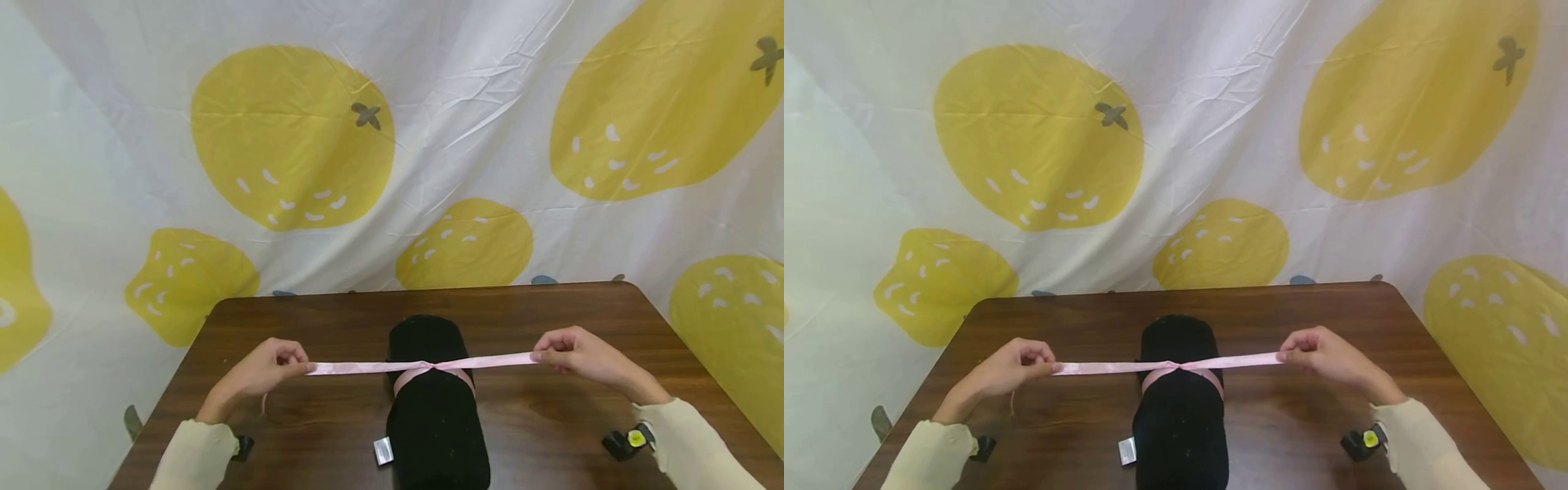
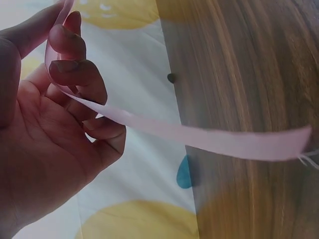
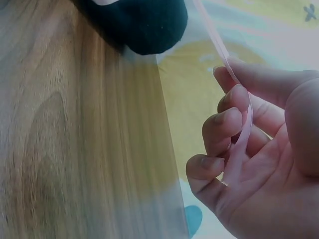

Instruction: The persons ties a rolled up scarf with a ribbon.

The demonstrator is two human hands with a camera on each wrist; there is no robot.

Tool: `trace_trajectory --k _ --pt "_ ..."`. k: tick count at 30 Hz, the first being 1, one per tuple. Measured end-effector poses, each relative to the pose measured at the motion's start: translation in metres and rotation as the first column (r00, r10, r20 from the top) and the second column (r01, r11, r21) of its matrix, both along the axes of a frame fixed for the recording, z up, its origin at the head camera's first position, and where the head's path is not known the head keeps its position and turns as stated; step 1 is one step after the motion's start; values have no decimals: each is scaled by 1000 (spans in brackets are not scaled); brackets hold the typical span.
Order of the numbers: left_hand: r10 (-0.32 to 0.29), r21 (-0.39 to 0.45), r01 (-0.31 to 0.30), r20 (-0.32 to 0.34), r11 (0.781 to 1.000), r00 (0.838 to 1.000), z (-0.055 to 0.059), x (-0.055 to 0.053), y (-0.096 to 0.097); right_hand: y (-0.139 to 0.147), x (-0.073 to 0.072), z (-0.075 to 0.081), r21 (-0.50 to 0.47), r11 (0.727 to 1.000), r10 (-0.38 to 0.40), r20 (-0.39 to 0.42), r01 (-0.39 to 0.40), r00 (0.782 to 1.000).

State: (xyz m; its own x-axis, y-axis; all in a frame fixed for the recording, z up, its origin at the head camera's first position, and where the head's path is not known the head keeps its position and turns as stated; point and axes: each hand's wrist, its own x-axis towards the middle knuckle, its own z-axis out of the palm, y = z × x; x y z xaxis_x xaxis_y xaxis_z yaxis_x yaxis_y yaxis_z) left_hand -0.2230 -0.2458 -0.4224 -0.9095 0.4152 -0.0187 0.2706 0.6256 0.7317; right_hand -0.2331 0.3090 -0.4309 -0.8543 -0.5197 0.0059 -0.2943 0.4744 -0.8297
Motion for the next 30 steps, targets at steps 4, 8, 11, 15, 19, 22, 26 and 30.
trace_trajectory --k 4,8,11,15,19,22,26,30 --pt "11 -2 -11 14 1000 1000 -2 -1 -5 6 0 -2 -1 1000 2 -7 -2 1000" --pt "6 22 -7 43 1000 999 -6 -2 -11 11 1 -2 -15 1000 -1 19 2 1000" --pt "8 71 -15 93 997 996 -8 -3 -17 14 1 -2 -34 999 4 56 -2 998" --pt "12 113 -28 137 993 991 -10 -3 -24 17 1 -2 -62 998 29 106 -22 994" --pt "25 123 -45 158 991 987 -11 -3 -31 22 -1 -4 -73 997 47 148 -37 988" --pt "32 134 -57 183 989 983 -13 -2 -35 26 -2 -6 -95 994 67 187 -50 980" --pt "25 163 -60 212 985 977 -17 -3 -42 31 -3 -9 -155 985 108 236 -72 966" --pt "14 212 -67 243 975 970 -22 -4 -47 34 -3 -12 -182 982 100 258 -53 961"
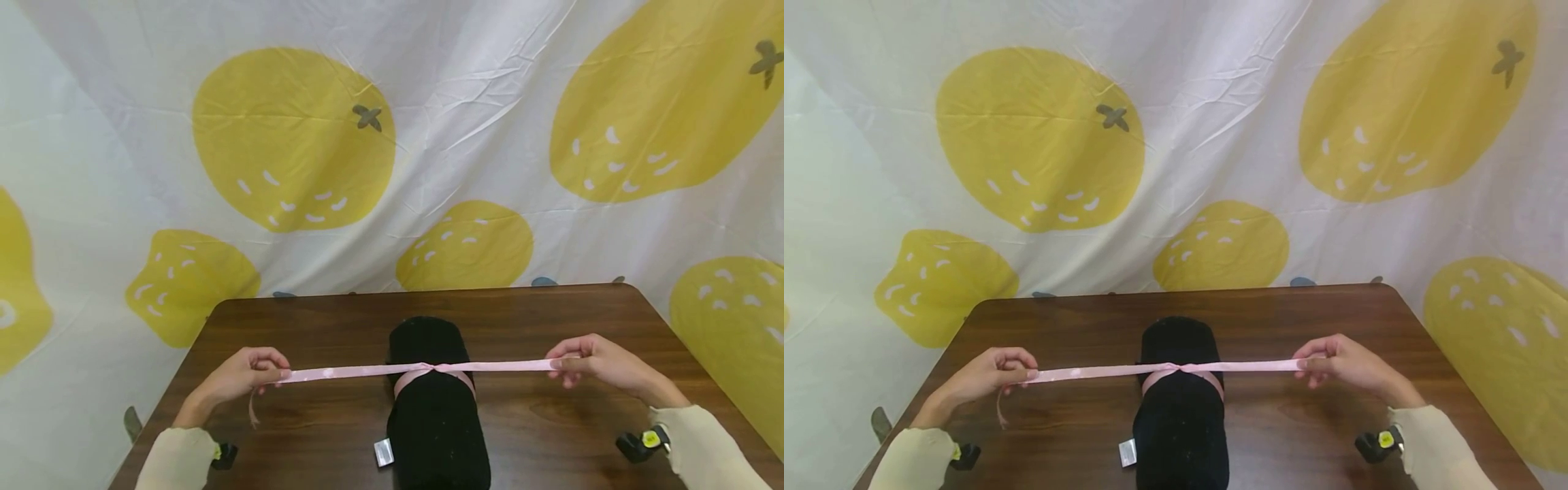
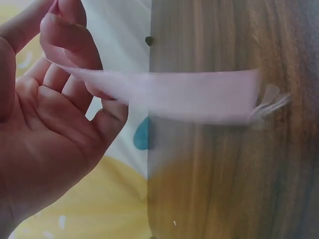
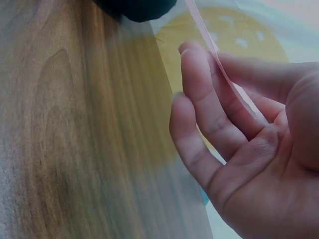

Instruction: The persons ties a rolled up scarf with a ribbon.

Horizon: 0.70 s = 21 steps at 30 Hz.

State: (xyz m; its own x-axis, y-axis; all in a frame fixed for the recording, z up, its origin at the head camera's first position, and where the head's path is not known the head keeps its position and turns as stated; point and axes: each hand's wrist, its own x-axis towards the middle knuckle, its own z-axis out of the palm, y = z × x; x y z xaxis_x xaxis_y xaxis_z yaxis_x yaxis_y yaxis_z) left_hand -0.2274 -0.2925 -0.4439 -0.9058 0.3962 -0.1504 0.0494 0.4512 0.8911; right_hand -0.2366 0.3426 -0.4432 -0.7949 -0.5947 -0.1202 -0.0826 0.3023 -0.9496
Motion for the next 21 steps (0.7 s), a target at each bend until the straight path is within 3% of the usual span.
trace_trajectory --k 10,15,21 --pt "-11 70 5 90 998 996 -8 3 -13 3 0 -9 -62 998 2 71 2 998" --pt "-21 59 14 121 998 992 -13 4 -18 2 2 -15 -120 993 19 117 -5 993" --pt "13 8 -14 140 1000 990 -15 5 -22 -1 2 -23 -204 979 33 153 -1 988"
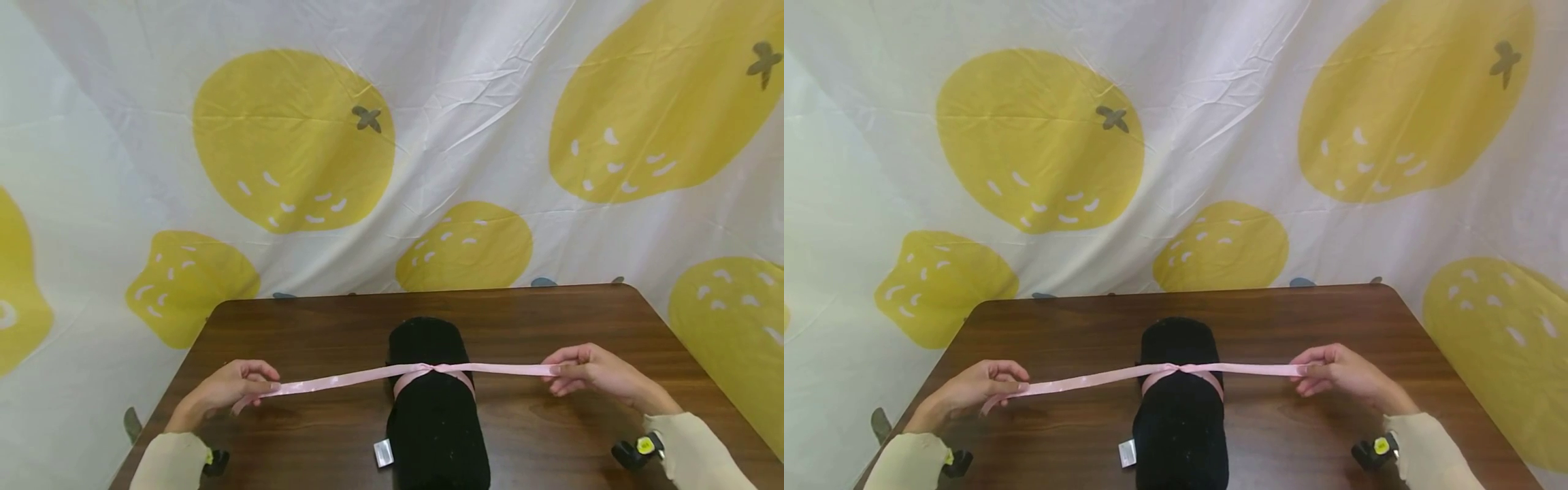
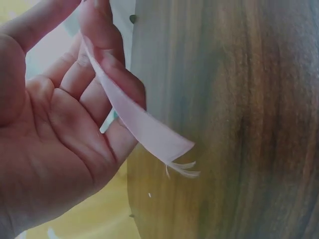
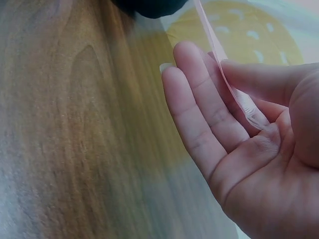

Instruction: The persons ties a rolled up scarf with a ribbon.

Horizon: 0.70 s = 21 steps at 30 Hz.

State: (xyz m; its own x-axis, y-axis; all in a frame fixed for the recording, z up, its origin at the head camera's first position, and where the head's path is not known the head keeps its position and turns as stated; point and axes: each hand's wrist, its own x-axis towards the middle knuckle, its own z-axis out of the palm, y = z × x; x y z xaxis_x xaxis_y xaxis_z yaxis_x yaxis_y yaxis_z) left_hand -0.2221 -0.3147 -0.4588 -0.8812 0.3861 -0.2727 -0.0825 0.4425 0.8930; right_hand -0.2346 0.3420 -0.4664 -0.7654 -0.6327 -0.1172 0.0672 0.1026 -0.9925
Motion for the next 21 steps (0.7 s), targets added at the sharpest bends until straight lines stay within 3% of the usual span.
trace_trajectory --k 10,21 --pt "45 -41 -41 91 998 995 -7 -1 -4 -3 -3 -14 -45 999 20 73 -17 997" --pt "119 -59 -111 161 992 980 -12 -2 -3 -4 -2 -17 -76 996 52 103 -45 993"
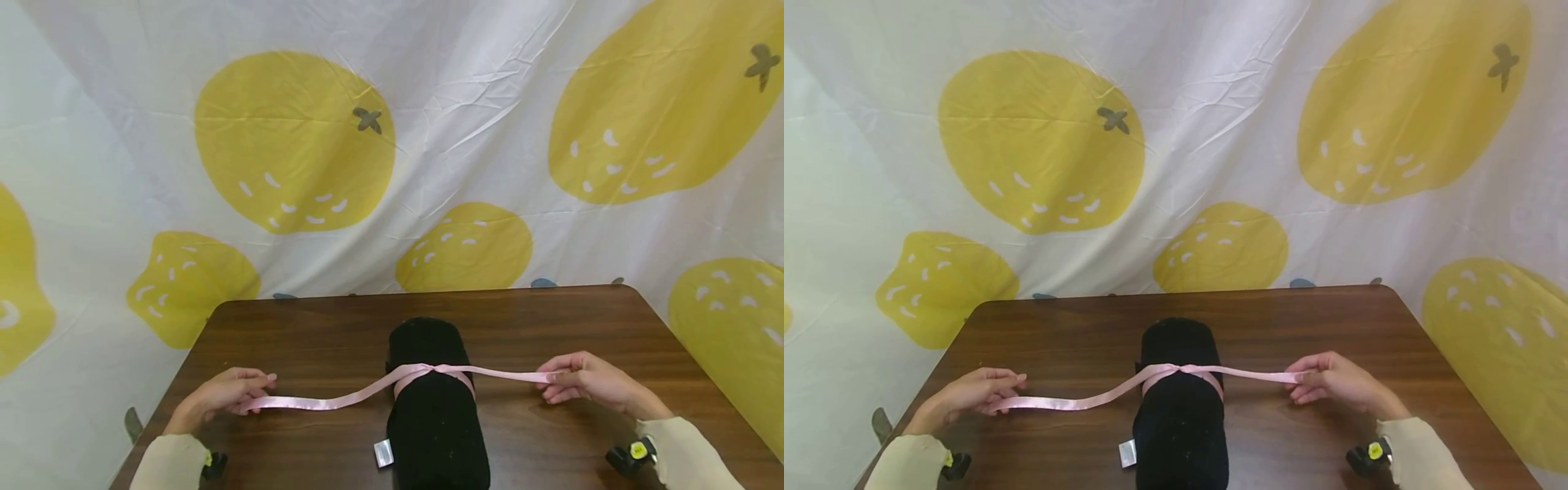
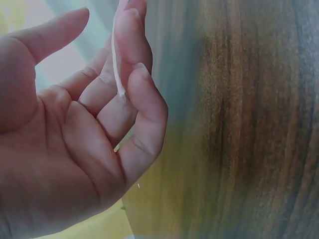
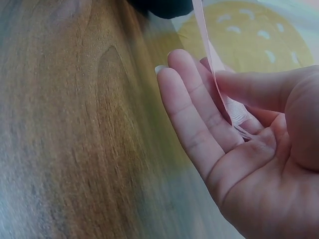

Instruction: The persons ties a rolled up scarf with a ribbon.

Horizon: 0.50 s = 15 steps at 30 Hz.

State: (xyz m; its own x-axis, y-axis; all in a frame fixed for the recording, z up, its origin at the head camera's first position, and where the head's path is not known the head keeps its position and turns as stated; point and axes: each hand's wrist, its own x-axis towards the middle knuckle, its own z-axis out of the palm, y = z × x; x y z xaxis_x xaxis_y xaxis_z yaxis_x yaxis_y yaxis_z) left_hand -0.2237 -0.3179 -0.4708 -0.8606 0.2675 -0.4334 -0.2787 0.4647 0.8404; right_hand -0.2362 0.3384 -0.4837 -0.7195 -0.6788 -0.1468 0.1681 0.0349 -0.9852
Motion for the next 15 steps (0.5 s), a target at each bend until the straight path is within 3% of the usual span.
trace_trajectory --k 11,15 --pt "27 -31 -27 -17 999 999 -3 1 -3 2 2 2 82 996 -40 -16 41 999" --pt "42 -52 -44 -41 998 998 -3 2 -5 4 2 2 59 998 -20 -2 20 1000"
